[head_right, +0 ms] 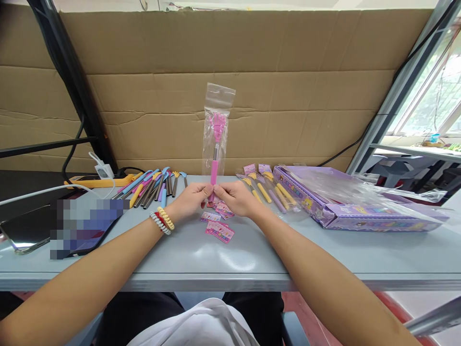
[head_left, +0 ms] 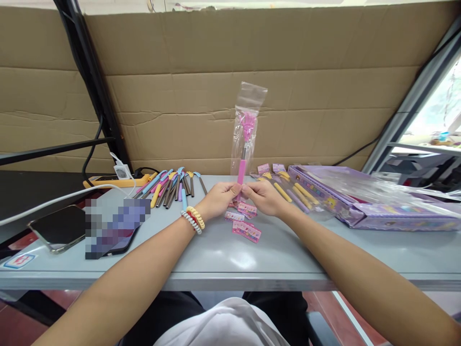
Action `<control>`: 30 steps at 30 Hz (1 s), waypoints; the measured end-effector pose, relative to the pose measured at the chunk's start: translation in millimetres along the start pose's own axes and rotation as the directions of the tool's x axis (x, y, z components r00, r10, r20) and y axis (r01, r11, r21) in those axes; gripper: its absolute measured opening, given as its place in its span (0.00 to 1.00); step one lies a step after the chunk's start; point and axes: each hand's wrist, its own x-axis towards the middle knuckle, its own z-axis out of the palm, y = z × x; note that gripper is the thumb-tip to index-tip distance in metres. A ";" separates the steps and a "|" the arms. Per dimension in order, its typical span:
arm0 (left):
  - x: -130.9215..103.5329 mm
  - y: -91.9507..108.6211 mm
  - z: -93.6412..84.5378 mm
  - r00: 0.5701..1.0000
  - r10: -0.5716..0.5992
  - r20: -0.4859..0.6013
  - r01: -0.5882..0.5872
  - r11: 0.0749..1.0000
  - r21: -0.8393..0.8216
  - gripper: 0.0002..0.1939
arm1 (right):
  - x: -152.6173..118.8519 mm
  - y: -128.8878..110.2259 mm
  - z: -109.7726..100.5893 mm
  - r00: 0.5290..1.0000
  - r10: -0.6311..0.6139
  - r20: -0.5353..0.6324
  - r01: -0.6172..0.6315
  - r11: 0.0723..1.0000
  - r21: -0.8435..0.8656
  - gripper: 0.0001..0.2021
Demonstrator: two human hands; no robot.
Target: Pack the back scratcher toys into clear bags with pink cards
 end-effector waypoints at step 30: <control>0.6 -8.1 -25.4 0.989 -0.148 0.003 0.078 0.537 0.840 0.20 | 4.3 11.2 -4.7 0.823 0.497 0.274 -0.346 0.822 -0.453 0.16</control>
